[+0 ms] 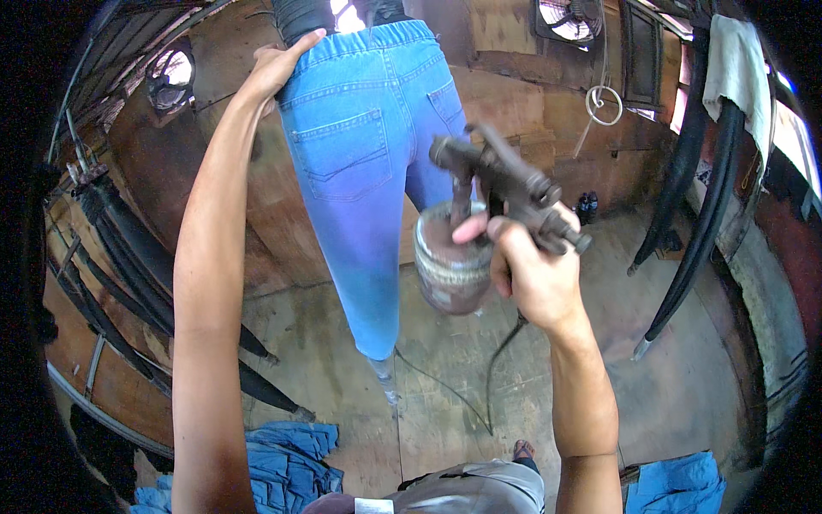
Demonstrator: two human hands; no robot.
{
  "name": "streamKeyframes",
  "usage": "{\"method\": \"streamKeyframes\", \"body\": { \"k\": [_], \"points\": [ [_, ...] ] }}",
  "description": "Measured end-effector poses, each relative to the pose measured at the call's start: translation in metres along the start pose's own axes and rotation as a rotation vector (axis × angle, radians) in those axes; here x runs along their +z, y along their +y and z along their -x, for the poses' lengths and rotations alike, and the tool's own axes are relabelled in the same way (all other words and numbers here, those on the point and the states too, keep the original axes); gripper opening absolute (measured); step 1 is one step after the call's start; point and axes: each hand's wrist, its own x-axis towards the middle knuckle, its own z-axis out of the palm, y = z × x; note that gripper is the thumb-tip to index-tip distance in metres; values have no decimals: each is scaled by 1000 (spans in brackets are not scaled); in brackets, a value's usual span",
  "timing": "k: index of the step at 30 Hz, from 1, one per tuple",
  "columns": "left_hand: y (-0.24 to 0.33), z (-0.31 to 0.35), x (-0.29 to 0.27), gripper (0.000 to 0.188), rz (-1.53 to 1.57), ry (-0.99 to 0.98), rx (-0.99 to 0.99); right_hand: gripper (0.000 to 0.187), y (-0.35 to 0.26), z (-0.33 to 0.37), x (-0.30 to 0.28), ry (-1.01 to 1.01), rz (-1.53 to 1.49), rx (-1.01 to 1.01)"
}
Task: The person repeatedly picks up light blue denim pants from a pile, places them on a hanging form, and sprays them with a handheld spray gun. After spraying, the person removes the pants and returns them to the pile, repeating the process for multiple items.
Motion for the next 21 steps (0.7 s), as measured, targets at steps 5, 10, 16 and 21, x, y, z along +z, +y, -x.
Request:
{"method": "streamKeyframes", "body": {
  "k": [5, 10, 16, 21],
  "points": [
    [-15, -5, -12, 120, 52, -56, -8, 31, 9, -10, 10, -24, 52, 164],
    [-18, -16, -26, 112, 56, -259, -18, 51, 83, 23, 13, -300, 142, 517],
    [60, -22, -63, 89, -667, -383, -371, 21, 181, 122, -15, -357, 348, 651],
    [173, -70, 0, 78, -837, 33, -6, 39, 216, 139, -80, -247, 339, 779]
  ]
}}
